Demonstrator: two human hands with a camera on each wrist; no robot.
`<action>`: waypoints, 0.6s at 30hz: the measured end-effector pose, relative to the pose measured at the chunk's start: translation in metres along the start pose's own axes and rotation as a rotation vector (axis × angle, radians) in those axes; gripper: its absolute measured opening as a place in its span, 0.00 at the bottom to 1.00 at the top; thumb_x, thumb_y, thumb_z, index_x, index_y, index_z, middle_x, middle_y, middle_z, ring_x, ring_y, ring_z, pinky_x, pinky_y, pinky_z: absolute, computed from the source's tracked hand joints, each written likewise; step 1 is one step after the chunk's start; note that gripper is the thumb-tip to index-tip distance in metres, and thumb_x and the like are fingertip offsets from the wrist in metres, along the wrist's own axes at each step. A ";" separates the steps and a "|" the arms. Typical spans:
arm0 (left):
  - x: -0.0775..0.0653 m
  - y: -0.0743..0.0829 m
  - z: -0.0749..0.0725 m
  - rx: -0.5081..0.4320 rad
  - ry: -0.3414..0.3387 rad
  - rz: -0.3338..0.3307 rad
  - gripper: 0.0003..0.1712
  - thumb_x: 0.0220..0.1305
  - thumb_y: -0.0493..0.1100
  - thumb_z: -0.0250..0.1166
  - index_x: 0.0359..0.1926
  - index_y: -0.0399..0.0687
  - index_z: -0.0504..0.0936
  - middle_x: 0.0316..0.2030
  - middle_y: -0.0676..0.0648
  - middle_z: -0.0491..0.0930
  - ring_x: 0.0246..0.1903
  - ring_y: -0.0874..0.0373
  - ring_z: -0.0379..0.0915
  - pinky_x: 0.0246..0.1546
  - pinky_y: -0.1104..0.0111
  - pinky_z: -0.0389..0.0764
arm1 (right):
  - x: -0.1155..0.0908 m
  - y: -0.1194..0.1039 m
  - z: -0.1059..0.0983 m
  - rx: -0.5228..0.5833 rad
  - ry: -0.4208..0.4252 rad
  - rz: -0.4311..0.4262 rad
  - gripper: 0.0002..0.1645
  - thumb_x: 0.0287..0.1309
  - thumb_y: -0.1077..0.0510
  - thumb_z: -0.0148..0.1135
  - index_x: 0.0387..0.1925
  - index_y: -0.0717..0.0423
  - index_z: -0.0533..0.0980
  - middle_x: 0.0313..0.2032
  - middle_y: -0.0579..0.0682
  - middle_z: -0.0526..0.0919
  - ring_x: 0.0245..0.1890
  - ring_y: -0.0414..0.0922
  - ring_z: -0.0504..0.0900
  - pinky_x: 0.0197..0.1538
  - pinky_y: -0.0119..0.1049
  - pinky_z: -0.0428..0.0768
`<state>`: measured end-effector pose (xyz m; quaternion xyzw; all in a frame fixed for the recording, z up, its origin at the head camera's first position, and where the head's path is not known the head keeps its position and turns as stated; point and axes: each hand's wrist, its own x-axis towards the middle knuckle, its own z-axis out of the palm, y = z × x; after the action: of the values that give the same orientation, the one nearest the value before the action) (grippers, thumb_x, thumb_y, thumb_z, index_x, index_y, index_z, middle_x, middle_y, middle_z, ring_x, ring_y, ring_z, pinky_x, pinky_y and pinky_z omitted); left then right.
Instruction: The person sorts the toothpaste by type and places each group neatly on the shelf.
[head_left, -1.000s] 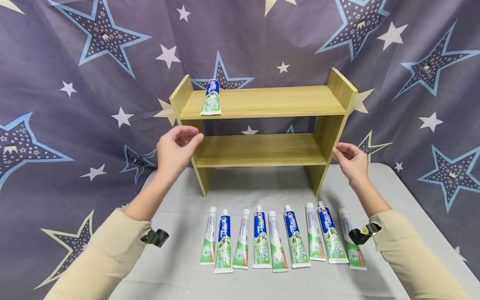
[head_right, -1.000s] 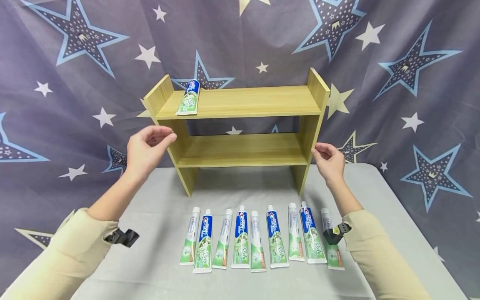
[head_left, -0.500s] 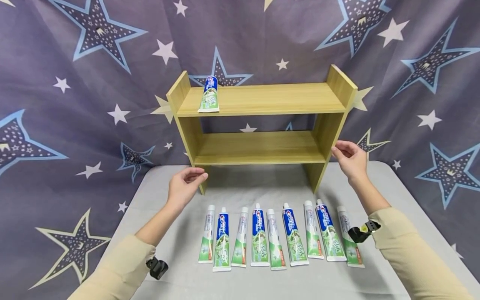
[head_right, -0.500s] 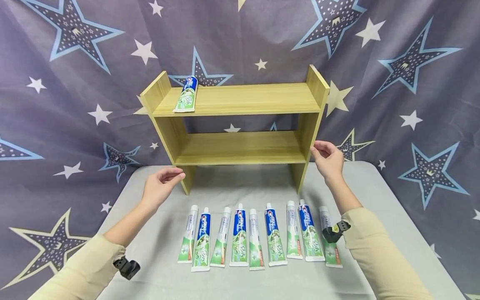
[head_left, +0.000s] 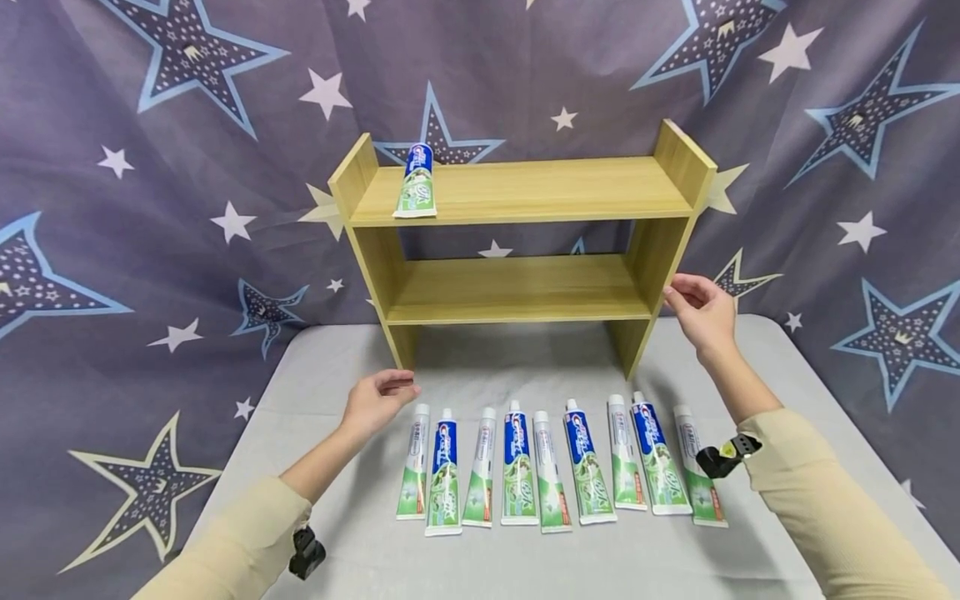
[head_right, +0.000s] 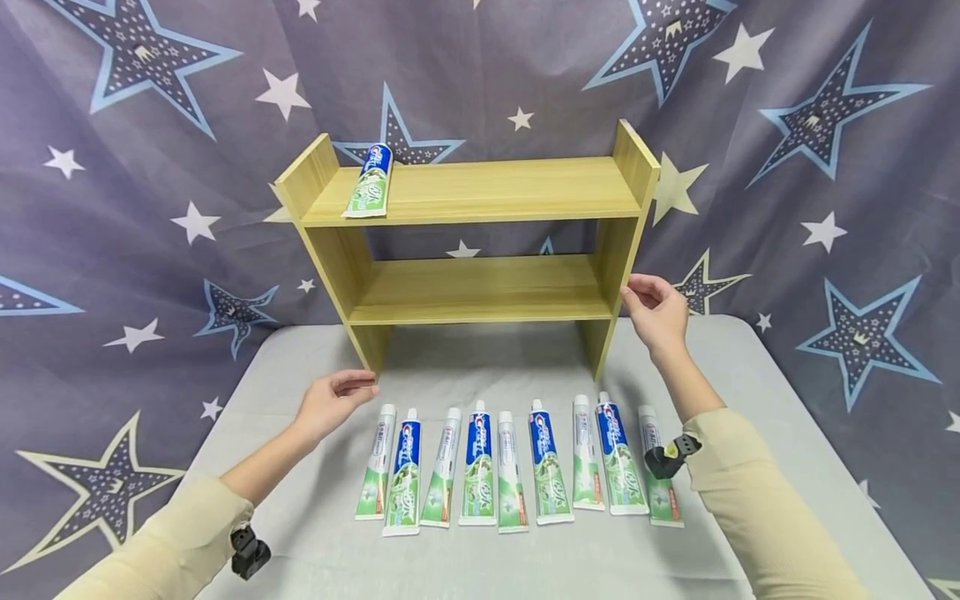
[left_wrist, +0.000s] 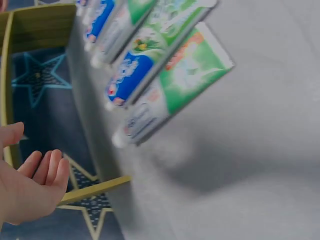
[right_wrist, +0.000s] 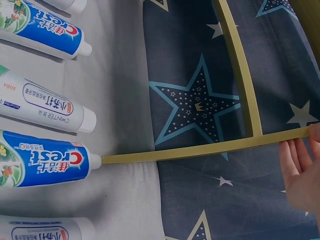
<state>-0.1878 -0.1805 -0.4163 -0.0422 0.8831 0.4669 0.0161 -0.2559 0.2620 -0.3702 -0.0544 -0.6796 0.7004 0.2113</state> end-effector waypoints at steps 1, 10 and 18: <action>0.000 -0.004 0.002 0.009 -0.004 -0.001 0.21 0.61 0.42 0.66 0.53 0.37 0.80 0.49 0.37 0.83 0.48 0.46 0.80 0.46 0.65 0.84 | 0.000 0.000 0.000 0.004 0.000 0.000 0.13 0.54 0.71 0.63 0.28 0.48 0.78 0.23 0.32 0.83 0.25 0.26 0.81 0.31 0.15 0.81; -0.004 -0.032 0.018 0.082 -0.057 -0.073 0.23 0.56 0.39 0.68 0.52 0.34 0.79 0.46 0.36 0.83 0.42 0.49 0.82 0.44 0.63 0.84 | 0.001 -0.003 -0.001 0.039 -0.005 -0.014 0.13 0.53 0.71 0.63 0.28 0.48 0.78 0.23 0.33 0.83 0.25 0.27 0.81 0.31 0.15 0.81; -0.010 -0.053 0.026 0.151 -0.060 -0.087 0.23 0.52 0.38 0.69 0.49 0.32 0.79 0.44 0.35 0.83 0.40 0.48 0.81 0.44 0.59 0.84 | -0.003 -0.001 0.002 0.027 0.004 -0.013 0.14 0.54 0.71 0.63 0.28 0.48 0.78 0.23 0.32 0.83 0.25 0.26 0.81 0.32 0.15 0.81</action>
<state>-0.1734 -0.1882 -0.4737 -0.0654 0.9122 0.3990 0.0658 -0.2536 0.2588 -0.3702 -0.0487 -0.6700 0.7079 0.2180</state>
